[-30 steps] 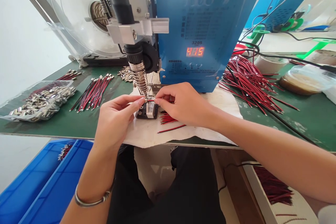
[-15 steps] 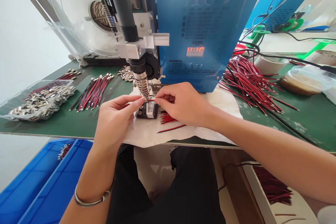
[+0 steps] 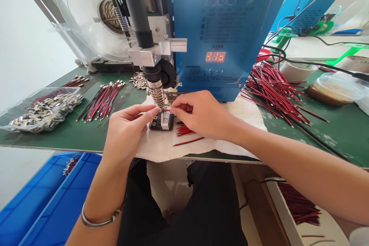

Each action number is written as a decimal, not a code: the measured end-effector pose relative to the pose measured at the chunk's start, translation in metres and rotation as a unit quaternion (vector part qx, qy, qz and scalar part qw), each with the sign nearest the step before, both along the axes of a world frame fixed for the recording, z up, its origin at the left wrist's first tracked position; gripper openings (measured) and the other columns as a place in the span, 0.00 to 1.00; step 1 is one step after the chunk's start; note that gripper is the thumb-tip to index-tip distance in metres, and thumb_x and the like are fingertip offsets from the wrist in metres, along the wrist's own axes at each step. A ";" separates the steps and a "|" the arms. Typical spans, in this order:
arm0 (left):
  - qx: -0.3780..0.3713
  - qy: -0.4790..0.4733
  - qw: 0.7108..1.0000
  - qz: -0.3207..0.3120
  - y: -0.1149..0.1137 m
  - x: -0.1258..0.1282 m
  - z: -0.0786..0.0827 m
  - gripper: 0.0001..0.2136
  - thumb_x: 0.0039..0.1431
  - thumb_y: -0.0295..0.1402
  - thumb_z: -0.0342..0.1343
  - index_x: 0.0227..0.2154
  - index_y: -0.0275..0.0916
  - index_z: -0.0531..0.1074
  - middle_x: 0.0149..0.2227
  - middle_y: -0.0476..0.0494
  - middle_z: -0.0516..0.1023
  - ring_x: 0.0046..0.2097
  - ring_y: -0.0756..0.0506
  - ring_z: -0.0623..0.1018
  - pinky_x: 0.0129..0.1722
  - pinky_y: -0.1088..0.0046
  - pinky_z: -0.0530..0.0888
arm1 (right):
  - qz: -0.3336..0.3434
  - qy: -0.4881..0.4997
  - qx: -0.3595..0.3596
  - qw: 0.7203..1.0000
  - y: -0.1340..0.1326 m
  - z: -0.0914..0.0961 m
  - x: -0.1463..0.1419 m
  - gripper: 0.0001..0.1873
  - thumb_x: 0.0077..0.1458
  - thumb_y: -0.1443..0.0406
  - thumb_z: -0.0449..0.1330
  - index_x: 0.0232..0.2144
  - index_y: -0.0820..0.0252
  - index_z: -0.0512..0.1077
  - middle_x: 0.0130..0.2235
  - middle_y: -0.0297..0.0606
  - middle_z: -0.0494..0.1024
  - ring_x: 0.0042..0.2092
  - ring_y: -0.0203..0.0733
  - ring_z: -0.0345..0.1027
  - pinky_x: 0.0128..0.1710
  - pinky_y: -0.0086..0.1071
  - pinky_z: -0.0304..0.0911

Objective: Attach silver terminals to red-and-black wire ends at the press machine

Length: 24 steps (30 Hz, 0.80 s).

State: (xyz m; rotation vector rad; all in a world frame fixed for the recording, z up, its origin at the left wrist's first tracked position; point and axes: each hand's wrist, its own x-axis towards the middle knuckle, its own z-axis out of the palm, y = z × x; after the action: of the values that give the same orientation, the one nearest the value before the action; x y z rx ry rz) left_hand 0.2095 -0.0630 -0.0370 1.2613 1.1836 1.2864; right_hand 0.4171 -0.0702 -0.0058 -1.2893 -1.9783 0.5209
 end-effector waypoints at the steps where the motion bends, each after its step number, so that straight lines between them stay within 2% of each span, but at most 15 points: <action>1: 0.000 0.001 1.000 0.000 0.000 0.000 0.000 0.09 0.52 0.41 0.76 0.31 0.41 0.91 0.20 0.51 0.64 0.25 0.53 0.56 0.27 0.70 0.50 | 0.001 -0.001 0.001 1.000 0.000 0.000 0.000 0.11 0.64 0.61 0.63 0.32 0.55 0.84 0.23 0.30 0.76 0.25 0.37 0.60 0.29 0.35 0.57; 9: -0.001 0.008 1.000 0.005 -0.001 -0.001 0.002 0.10 0.51 0.41 0.76 0.31 0.41 0.91 0.19 0.52 0.64 0.24 0.52 0.56 0.26 0.69 0.50 | 0.002 -0.008 0.000 1.000 -0.001 -0.001 0.000 0.12 0.64 0.60 0.63 0.33 0.55 0.84 0.25 0.31 0.77 0.26 0.38 0.62 0.30 0.36 0.57; 16: -0.002 0.014 1.000 0.007 -0.001 -0.001 0.001 0.11 0.51 0.42 0.76 0.31 0.40 0.91 0.19 0.52 0.64 0.24 0.52 0.56 0.27 0.69 0.50 | 0.002 -0.005 0.007 1.000 -0.001 0.000 0.000 0.11 0.63 0.60 0.63 0.32 0.56 0.84 0.24 0.31 0.76 0.25 0.37 0.60 0.31 0.36 0.57; 24: -0.005 0.007 1.000 -0.002 0.000 -0.001 0.000 0.10 0.52 0.41 0.76 0.33 0.41 0.92 0.20 0.52 0.64 0.25 0.53 0.55 0.26 0.69 0.48 | 0.003 -0.013 0.004 1.000 0.000 -0.001 0.000 0.11 0.65 0.61 0.63 0.32 0.56 0.84 0.25 0.31 0.78 0.27 0.38 0.63 0.31 0.36 0.58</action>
State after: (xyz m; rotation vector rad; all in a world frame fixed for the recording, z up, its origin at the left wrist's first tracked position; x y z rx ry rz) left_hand 0.2090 -0.0630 -0.0375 1.2658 1.1954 1.2690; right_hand 0.4168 -0.0704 -0.0069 -1.2907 -2.0037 0.5008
